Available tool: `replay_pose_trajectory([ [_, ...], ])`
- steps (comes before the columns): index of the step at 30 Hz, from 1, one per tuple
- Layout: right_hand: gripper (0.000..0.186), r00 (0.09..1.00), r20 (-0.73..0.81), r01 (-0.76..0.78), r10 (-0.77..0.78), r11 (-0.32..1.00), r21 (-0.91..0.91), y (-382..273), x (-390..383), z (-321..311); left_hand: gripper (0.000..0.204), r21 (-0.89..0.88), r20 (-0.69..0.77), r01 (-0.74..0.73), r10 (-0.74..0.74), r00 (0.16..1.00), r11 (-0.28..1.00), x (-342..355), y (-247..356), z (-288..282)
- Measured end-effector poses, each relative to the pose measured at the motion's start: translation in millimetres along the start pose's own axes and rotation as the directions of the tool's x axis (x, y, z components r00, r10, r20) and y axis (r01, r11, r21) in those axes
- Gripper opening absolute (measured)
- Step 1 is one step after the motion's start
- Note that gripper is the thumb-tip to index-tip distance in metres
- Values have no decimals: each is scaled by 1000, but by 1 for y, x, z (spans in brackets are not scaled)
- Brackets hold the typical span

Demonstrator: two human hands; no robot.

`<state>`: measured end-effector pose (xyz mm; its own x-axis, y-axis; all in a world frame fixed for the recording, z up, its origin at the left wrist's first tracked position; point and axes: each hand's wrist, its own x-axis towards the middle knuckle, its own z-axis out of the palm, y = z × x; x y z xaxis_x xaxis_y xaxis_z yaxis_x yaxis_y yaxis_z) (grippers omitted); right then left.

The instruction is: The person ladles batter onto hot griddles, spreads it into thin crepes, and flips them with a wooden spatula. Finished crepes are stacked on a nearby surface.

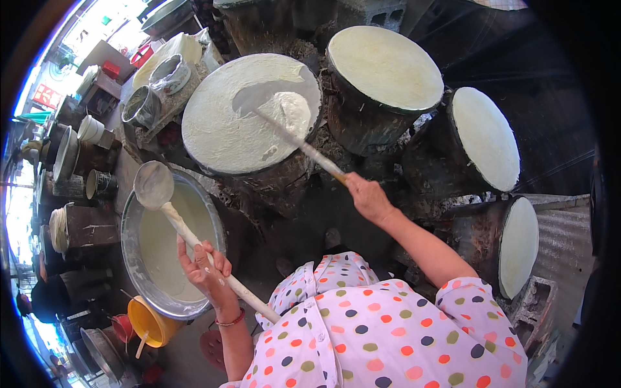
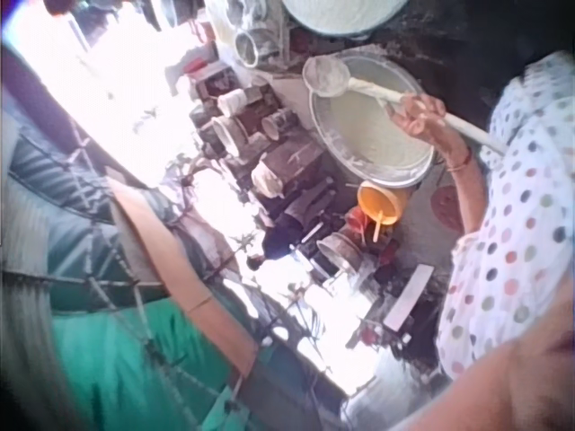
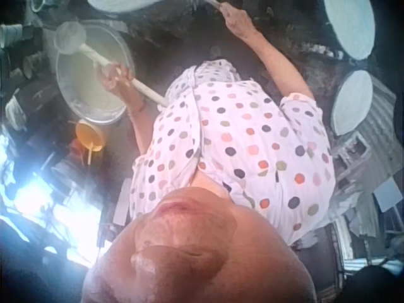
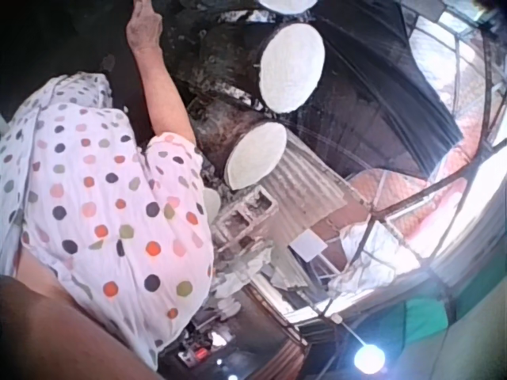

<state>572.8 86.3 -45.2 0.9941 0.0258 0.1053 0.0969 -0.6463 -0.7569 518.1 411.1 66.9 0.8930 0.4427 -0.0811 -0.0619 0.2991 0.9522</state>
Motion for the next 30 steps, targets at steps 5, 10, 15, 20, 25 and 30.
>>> replay_pose_trajectory([
  [5, 21, 997, -3, -80, 80, 996, 27, 19, 69, -15, 44, 2, -26, -1, 1, 1000, 1000, 0, -7, 13],
  [10, 19, 992, 124, 16, -11, 999, -38, 13, 46, -16, 44, -1, -58, -2, 2, 998, 1000, -3, -9, 24],
  [15, 18, 993, 120, 6, 1, 998, -57, 40, 62, -39, 44, -18, -94, -3, 1, 996, 1000, 0, -16, 27],
  [20, 21, 994, 111, 27, -20, 998, -63, 58, 127, -45, 44, 18, -145, 8, -6, 989, 1000, -5, -12, 38],
  [25, 24, 990, 97, 110, -101, 989, -95, 58, 217, -34, 44, 37, -184, 8, -1, 983, 999, -4, -10, 34],
  [30, 26, 988, -89, 127, -128, 992, -20, 3, 211, -26, 45, 66, -158, 1, 9, 987, 998, 10, -4, 45],
])
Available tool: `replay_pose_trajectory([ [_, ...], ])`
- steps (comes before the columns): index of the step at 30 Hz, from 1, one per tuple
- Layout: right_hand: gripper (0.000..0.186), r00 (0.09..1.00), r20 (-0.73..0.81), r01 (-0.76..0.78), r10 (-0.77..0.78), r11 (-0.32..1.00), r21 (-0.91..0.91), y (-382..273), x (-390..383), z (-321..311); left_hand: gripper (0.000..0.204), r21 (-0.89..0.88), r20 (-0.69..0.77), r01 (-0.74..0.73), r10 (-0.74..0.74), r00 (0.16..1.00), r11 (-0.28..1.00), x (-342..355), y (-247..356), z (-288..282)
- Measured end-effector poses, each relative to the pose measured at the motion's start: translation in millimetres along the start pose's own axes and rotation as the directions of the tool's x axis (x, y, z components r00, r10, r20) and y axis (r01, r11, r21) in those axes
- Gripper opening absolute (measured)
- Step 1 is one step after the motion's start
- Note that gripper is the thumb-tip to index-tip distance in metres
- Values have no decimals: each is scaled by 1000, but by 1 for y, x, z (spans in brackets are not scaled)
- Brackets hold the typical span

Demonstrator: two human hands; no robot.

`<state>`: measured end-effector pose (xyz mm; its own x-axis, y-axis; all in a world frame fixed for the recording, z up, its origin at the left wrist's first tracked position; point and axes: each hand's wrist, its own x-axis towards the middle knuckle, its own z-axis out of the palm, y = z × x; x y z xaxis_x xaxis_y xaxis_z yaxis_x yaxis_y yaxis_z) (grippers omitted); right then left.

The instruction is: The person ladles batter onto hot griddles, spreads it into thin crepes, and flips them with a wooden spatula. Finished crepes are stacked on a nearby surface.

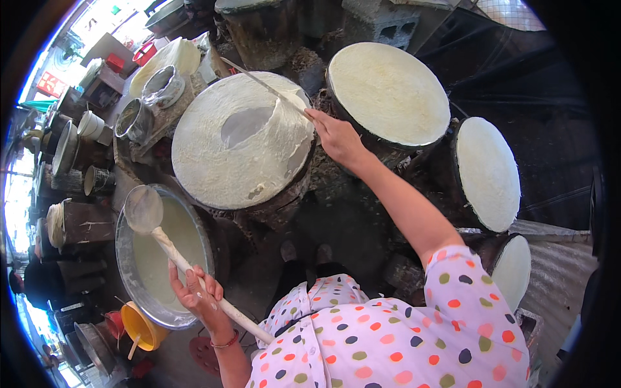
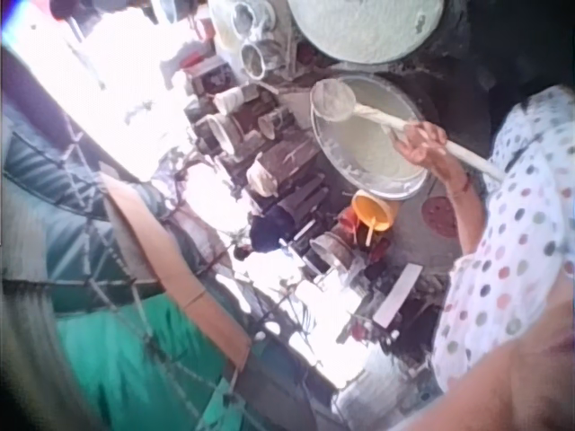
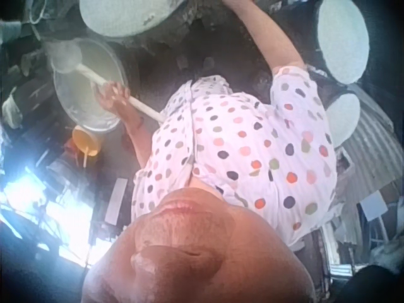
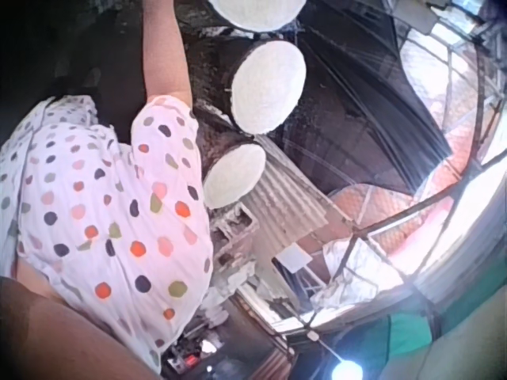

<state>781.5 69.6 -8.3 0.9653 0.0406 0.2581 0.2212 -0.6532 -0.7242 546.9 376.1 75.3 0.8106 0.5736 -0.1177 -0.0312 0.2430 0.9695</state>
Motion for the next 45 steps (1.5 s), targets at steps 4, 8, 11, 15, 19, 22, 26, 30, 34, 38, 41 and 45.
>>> replay_pose_trajectory([
  [4, 33, 970, -87, -229, 225, 973, -38, -8, -77, -13, 46, -16, 75, 9, -8, 997, 1000, 16, 1, 11],
  [8, 34, 872, 231, -411, 431, 902, -130, -81, -98, 20, 46, -53, 149, 15, -7, 989, 999, 36, -1, 27],
  [11, 34, 931, 75, -353, 357, 933, -66, -76, -109, 27, 46, -83, 209, 29, -11, 978, 996, 42, 3, 32],
  [15, 34, 907, -143, -366, 395, 910, 195, -50, -129, 31, 46, -111, 245, 66, -37, 969, 992, 48, 3, 35],
  [19, 34, 940, -75, -313, 332, 931, 190, -74, -122, 64, 46, -123, 265, 81, -46, 963, 989, 53, 0, 32],
  [22, 33, 942, 51, -335, 333, 942, 36, -101, -115, 65, 46, -123, 268, 83, -48, 962, 989, 57, 0, 29],
  [26, 32, 960, -130, -252, 249, 968, -7, -80, -122, 47, 45, -140, 250, 88, -51, 967, 986, 60, 5, 24],
  [30, 31, 956, -6, -294, 295, 951, -92, -90, -116, 56, 45, -156, 231, 87, -49, 972, 984, 64, -2, 15],
  [34, 34, 957, 133, -233, 259, 956, -180, -127, -128, 70, 45, -172, 235, 97, -55, 970, 980, 66, -2, 11],
  [38, 33, 987, 4, -163, 164, 981, 105, -84, -127, 65, 45, -158, 251, 85, -43, 967, 984, 72, -3, 10],
  [41, 32, 979, -110, -138, 174, 950, 280, -63, -84, 59, 44, -139, 280, 75, -34, 959, 987, 85, 1, 17],
  [45, 32, 978, 193, -130, 82, 960, 249, -73, -90, 31, 47, -74, 359, 77, -45, 932, 994, 115, 1, 52],
])
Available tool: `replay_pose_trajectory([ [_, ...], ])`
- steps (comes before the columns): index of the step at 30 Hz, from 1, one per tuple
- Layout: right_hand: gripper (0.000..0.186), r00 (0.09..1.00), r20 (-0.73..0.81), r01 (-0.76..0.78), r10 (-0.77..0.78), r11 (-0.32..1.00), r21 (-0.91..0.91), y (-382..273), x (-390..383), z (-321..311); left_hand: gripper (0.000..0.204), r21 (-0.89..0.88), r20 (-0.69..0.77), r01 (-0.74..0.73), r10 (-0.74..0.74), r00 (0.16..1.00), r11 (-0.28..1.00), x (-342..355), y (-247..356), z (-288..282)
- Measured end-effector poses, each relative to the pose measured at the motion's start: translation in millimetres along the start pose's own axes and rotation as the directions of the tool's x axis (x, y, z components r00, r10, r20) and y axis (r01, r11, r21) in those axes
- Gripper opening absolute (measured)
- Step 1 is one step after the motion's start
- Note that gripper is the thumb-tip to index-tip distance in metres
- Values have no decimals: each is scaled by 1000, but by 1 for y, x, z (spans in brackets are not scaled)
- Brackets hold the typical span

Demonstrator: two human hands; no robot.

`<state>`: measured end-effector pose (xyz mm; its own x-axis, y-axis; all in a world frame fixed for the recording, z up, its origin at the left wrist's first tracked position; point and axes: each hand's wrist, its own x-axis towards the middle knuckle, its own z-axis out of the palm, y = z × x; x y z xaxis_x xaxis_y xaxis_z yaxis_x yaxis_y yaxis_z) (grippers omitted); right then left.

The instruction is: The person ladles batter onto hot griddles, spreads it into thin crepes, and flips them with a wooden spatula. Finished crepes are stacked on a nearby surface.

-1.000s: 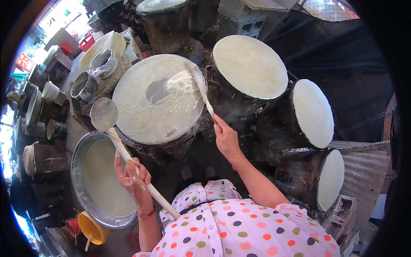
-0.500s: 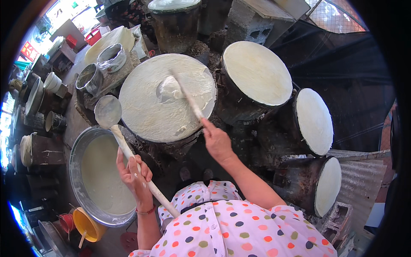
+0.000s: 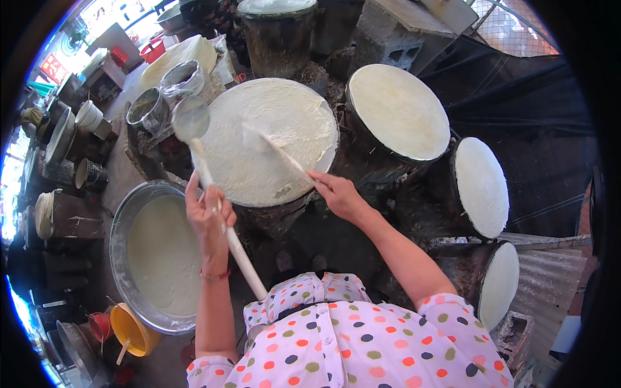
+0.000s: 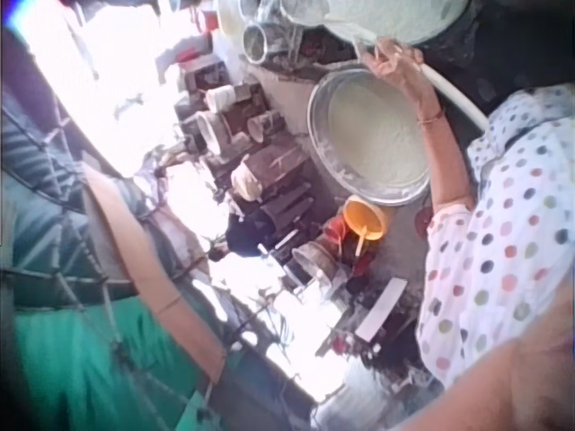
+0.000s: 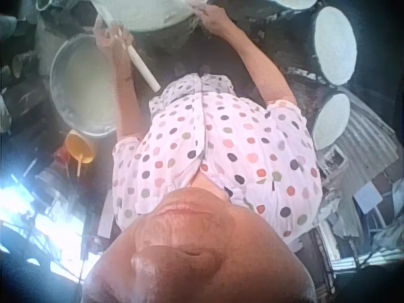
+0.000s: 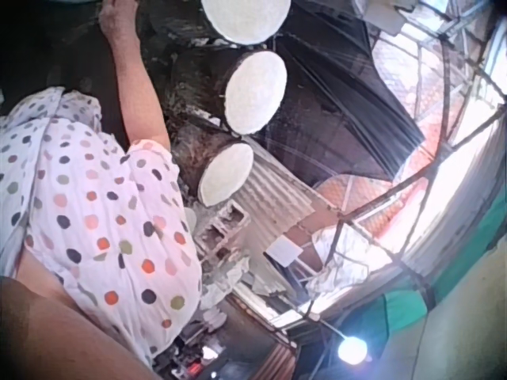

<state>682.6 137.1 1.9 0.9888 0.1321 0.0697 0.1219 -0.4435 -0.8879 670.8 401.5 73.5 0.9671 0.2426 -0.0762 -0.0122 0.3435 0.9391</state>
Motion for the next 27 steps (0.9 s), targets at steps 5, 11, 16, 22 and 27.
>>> replay_pose_trajectory([
  [5, 36, 984, -27, -176, 175, 982, -72, -3, -80, -2, 52, 138, -46, 52, -46, 998, 989, 17, -38, 16],
  [11, 36, 948, -90, -245, 306, 878, 411, -8, -77, 85, 55, 184, -60, 147, -139, 989, 972, -14, -71, 32],
  [16, 36, 992, -94, -54, 86, 951, 305, -31, -45, 97, 25, -683, 155, 325, -305, 940, 654, -21, -41, 31],
  [22, 35, 956, -222, -92, 191, 915, 392, -41, -46, 56, 15, -711, 177, 257, -187, 966, 654, -30, 16, 43],
  [27, 34, 968, 239, 17, -72, 974, 225, -36, -79, 90, 16, -829, 470, 515, -228, 853, 216, -24, -1, 42],
])
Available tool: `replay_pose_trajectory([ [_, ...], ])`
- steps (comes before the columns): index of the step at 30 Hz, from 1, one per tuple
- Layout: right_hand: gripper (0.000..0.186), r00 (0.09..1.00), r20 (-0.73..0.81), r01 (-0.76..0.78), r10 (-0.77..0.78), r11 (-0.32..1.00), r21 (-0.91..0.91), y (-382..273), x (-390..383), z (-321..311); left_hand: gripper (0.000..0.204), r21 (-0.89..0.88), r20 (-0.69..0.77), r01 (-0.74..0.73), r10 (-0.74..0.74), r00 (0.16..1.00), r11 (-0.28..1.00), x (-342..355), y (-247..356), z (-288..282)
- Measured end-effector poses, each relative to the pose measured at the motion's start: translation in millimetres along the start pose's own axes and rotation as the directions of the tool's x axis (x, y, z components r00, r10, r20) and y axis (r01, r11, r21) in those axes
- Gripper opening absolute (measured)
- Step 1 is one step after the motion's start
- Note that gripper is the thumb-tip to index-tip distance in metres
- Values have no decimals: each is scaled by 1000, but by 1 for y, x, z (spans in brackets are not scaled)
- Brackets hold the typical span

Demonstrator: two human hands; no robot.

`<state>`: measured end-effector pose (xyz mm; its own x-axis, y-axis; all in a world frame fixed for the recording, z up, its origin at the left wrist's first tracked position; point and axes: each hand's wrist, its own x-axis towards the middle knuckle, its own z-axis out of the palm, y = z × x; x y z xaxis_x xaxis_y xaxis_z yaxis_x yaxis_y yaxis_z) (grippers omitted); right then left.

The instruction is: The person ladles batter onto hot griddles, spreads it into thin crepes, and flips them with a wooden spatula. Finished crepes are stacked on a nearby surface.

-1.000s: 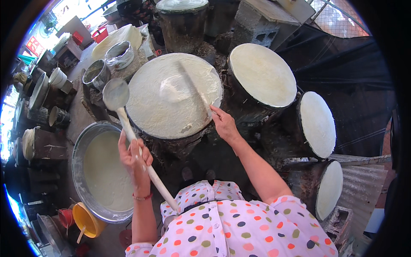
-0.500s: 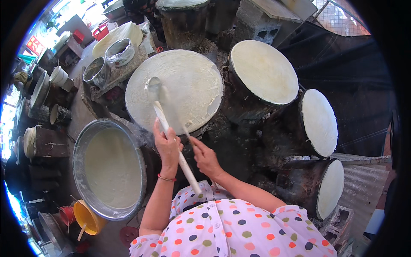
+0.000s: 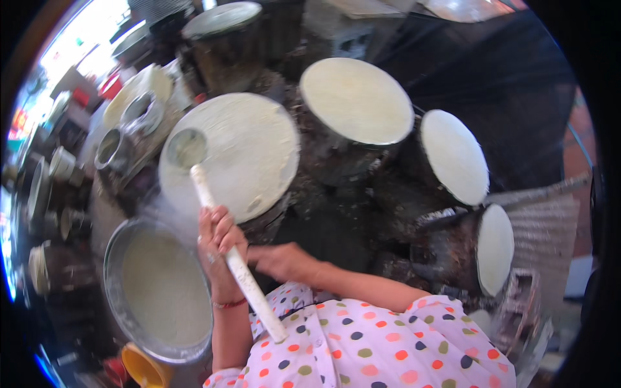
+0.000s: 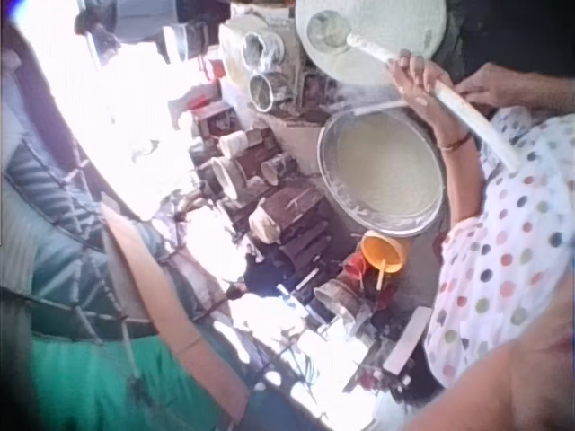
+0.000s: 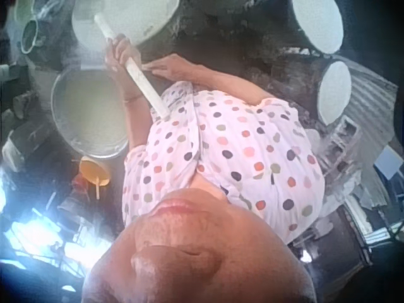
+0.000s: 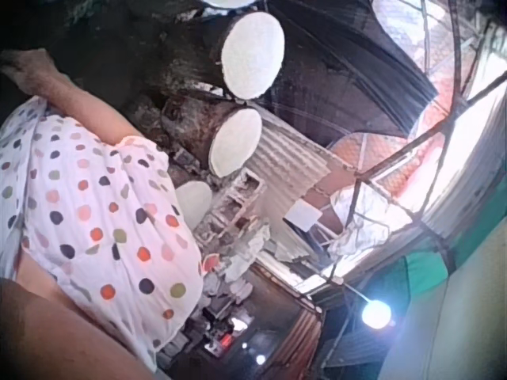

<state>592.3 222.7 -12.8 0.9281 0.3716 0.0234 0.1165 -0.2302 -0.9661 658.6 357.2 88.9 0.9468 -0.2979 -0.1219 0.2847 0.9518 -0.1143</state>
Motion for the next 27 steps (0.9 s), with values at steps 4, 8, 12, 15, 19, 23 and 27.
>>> replay_pose_trajectory([
  [4, 36, 995, -98, -11, 15, 999, 41, -8, -8, 14, 15, 124, -5, 9, -9, 1000, 992, 4, -1, 20],
  [8, 37, 809, -457, -349, 370, 928, 133, -23, -26, -54, 20, 298, -39, 35, -25, 999, 954, 11, 6, 29],
  [12, 34, 532, -749, -338, 396, 910, 242, 12, -75, -78, 20, 337, -53, 112, -100, 994, 935, 21, 10, 17],
  [15, 39, 186, -735, 9, 652, 747, 665, 21, -122, -92, 19, 364, -98, 172, -146, 984, 915, 27, 3, 12],
  [19, 41, -147, -803, -64, 577, 805, 590, 32, -195, -117, 17, 315, -123, 314, -289, 949, 896, 38, -17, 6],
  [23, 36, -513, -678, 349, 527, 849, 396, 44, -269, -133, 17, 289, -125, 388, -368, 921, 875, 49, -53, 13],
  [27, 31, -665, -443, 626, 602, 772, 110, 55, -349, -128, 17, 245, -103, 512, -503, 858, 823, 70, -93, 6],
])
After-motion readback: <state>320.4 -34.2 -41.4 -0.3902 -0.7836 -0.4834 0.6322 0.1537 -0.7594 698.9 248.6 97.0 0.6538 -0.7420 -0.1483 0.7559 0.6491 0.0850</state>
